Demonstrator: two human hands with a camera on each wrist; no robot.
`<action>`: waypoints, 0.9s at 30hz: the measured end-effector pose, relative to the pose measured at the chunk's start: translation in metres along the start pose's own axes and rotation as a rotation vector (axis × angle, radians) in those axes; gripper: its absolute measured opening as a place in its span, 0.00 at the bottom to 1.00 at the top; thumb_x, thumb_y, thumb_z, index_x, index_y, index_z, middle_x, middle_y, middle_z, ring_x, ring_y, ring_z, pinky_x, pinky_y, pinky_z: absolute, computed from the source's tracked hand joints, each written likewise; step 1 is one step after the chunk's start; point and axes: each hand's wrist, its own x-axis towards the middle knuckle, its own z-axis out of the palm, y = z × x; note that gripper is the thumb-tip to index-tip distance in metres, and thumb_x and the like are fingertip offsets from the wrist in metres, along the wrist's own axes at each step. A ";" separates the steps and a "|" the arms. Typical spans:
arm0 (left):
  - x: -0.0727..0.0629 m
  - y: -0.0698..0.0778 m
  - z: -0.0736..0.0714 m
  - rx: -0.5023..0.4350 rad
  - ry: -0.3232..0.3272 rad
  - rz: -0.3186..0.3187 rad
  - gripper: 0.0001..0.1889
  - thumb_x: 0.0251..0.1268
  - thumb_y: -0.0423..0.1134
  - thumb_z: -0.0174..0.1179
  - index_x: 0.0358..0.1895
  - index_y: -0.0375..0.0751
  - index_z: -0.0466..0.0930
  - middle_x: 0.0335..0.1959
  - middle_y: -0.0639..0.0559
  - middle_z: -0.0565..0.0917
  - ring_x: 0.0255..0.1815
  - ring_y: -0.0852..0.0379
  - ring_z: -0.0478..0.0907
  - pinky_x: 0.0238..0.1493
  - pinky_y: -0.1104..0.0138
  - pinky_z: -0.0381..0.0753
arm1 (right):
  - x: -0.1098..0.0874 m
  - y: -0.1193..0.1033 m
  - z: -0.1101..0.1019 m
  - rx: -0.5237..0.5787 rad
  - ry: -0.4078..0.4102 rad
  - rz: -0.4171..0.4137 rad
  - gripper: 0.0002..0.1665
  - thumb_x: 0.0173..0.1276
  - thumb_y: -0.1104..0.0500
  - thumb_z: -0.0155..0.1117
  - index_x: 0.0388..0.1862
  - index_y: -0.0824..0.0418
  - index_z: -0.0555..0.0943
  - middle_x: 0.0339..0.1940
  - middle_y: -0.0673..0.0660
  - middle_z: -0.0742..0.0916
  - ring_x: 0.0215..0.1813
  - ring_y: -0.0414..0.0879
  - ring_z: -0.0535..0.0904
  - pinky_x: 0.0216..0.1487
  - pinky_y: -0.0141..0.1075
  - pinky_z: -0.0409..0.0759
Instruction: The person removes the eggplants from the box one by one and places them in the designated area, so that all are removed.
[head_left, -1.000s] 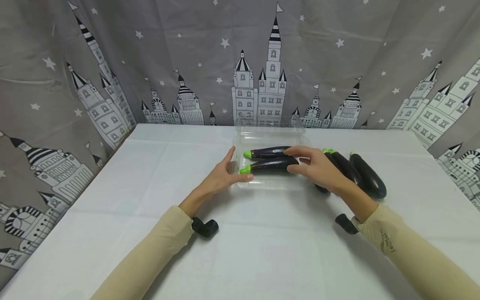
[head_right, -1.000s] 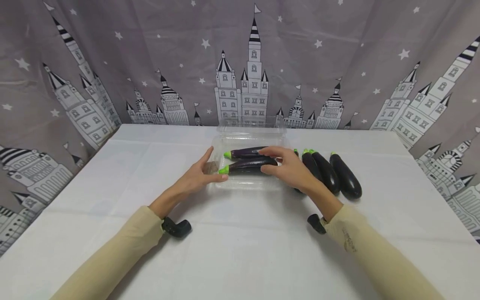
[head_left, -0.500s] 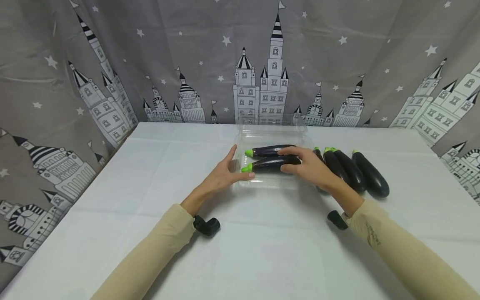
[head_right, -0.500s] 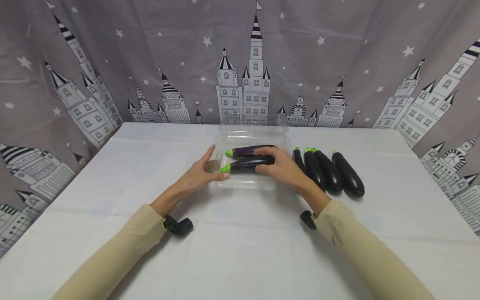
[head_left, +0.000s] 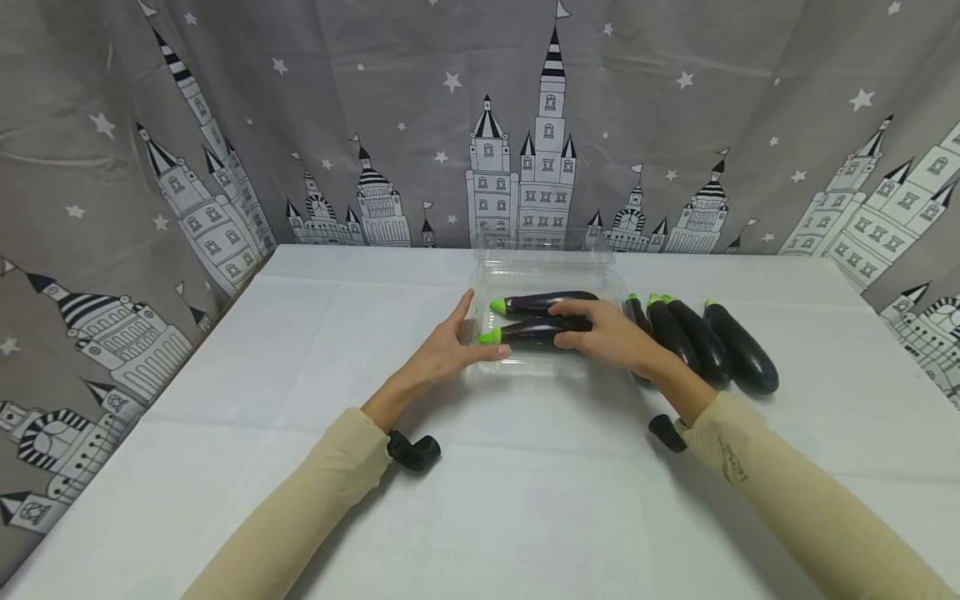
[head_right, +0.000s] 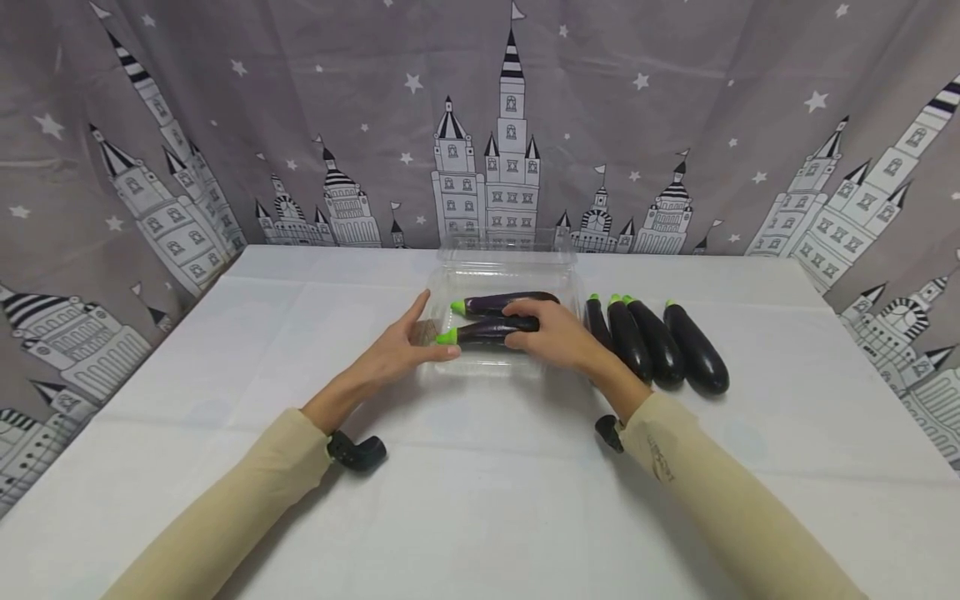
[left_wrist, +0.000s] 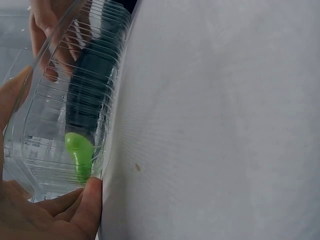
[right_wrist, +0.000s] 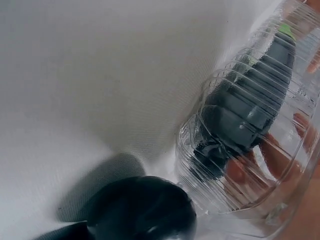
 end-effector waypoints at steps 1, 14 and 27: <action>0.000 0.000 0.000 -0.001 -0.001 0.001 0.61 0.54 0.56 0.72 0.81 0.59 0.33 0.78 0.40 0.54 0.78 0.43 0.46 0.72 0.44 0.51 | 0.000 0.000 0.000 -0.012 -0.003 -0.007 0.30 0.67 0.59 0.63 0.68 0.64 0.74 0.69 0.64 0.74 0.70 0.59 0.65 0.70 0.57 0.59; 0.002 -0.002 0.000 0.006 0.001 0.003 0.61 0.54 0.57 0.71 0.81 0.58 0.33 0.79 0.41 0.51 0.78 0.43 0.45 0.72 0.43 0.51 | 0.002 0.000 0.003 -0.108 -0.030 -0.049 0.26 0.70 0.63 0.61 0.66 0.64 0.75 0.62 0.67 0.79 0.67 0.61 0.70 0.67 0.58 0.63; 0.002 -0.003 0.000 -0.001 0.003 0.009 0.61 0.53 0.57 0.72 0.81 0.56 0.33 0.79 0.40 0.52 0.78 0.44 0.46 0.72 0.45 0.52 | 0.010 0.002 -0.001 -0.042 -0.169 -0.063 0.31 0.70 0.64 0.63 0.72 0.63 0.71 0.72 0.62 0.72 0.74 0.58 0.62 0.68 0.56 0.64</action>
